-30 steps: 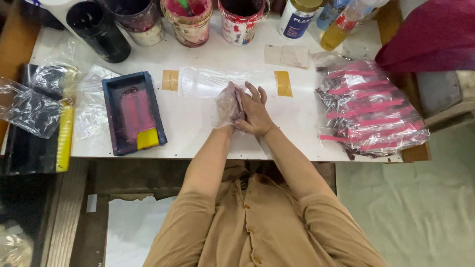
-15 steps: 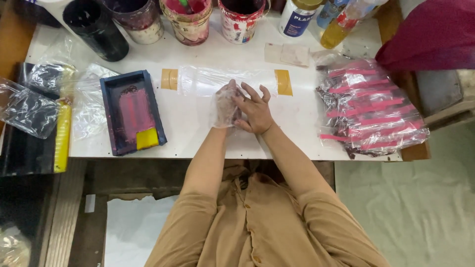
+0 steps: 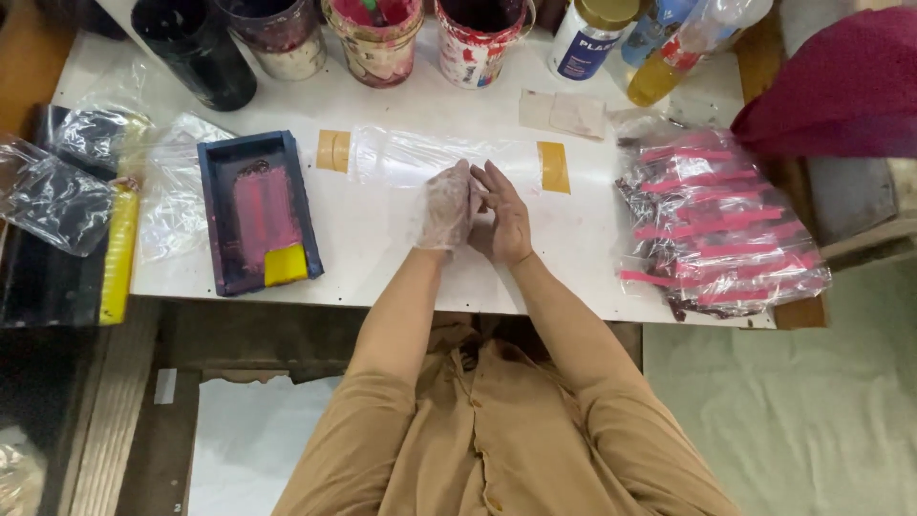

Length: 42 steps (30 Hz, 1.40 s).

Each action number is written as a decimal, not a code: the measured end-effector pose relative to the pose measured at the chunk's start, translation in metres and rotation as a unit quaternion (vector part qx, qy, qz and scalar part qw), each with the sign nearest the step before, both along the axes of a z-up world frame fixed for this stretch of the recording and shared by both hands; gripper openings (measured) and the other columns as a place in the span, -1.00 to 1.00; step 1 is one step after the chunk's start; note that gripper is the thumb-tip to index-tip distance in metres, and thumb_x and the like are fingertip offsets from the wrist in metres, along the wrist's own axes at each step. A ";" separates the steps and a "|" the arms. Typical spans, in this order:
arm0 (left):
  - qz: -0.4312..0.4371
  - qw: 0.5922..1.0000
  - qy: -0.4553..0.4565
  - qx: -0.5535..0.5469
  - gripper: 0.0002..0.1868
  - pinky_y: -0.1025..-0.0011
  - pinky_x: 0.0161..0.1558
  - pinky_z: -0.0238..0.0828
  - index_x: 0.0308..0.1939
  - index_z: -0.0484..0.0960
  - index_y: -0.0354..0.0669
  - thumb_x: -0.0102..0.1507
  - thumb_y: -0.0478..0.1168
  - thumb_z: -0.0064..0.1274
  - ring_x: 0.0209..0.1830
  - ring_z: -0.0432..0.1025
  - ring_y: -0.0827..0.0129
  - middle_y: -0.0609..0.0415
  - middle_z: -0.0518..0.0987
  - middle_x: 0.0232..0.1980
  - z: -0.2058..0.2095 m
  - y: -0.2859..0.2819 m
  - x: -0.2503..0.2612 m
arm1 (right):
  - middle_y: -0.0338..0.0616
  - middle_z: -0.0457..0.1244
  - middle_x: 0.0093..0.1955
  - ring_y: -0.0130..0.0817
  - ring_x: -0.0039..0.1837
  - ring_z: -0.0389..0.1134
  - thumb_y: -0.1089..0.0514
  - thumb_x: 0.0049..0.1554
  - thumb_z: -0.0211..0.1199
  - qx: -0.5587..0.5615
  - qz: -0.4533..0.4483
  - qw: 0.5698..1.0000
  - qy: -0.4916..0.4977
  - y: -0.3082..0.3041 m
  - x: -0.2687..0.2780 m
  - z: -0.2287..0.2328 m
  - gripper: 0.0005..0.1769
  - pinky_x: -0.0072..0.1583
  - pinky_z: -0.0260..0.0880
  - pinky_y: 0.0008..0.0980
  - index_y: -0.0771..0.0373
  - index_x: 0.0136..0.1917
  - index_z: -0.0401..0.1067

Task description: The person smooths a clear plastic sheet over a white surface, then uses a yellow sponge to apply pink paint from a blue tray onto the plastic sheet. The person repeatedly wipes the sponge in the tray and spreads the paint across the sheet.

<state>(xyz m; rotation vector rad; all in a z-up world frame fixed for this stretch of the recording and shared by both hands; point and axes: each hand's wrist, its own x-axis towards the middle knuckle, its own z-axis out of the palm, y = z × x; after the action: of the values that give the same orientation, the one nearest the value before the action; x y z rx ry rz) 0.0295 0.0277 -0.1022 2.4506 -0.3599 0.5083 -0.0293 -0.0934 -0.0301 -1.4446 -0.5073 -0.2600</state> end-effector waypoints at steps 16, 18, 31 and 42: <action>0.047 0.602 0.260 -0.754 -0.51 0.52 -0.56 0.57 -0.23 0.71 -0.29 0.45 0.05 -0.13 -0.48 0.55 0.32 -0.07 0.60 -0.42 0.070 -0.045 -0.017 | 0.16 0.36 0.29 -0.10 0.59 0.11 -0.48 0.29 -0.55 0.103 -0.076 0.983 0.135 0.000 0.006 0.022 0.01 0.67 -0.35 -0.18 0.34 0.62 -0.01; 0.134 0.790 0.348 -0.487 -0.69 0.43 -0.23 0.66 -0.21 0.82 0.34 0.22 0.27 0.12 -0.28 0.61 0.37 0.24 0.71 -0.34 0.064 -0.057 -0.014 | -0.01 0.38 0.29 -0.17 0.57 0.16 -0.54 0.25 -0.49 -0.069 -0.158 0.985 -0.031 -0.012 0.020 0.002 0.01 0.64 -0.36 -0.14 0.23 0.55 0.17; -0.077 0.347 0.387 -0.851 -0.61 0.72 -0.28 0.55 -0.32 0.64 0.08 0.32 0.24 0.08 -0.35 0.60 0.53 0.24 0.66 -0.37 0.107 -0.006 -0.042 | -0.40 0.22 0.52 -0.14 0.70 -0.12 -0.75 0.13 -0.42 -0.450 -0.232 0.803 -0.316 -0.007 0.018 -0.014 0.00 0.58 -0.62 0.10 -0.22 0.51 0.33; -0.178 -0.190 0.452 -0.853 -0.56 0.60 -0.05 0.49 -0.07 0.59 -0.03 0.43 0.23 -0.11 -0.16 0.56 0.43 0.19 0.62 -0.26 -0.011 -0.016 0.011 | -0.24 0.37 0.31 -0.19 0.67 -0.05 -0.81 0.08 -0.52 -0.490 -0.261 0.770 -0.314 -0.010 0.016 -0.015 0.15 0.58 -0.67 0.12 -0.09 0.55 0.26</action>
<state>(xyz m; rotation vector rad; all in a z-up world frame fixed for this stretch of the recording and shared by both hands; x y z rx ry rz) 0.0410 0.0113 -0.1130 3.3507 -1.4539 3.5403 -0.0130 -0.1031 -0.0455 -2.5446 -0.8372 -1.0724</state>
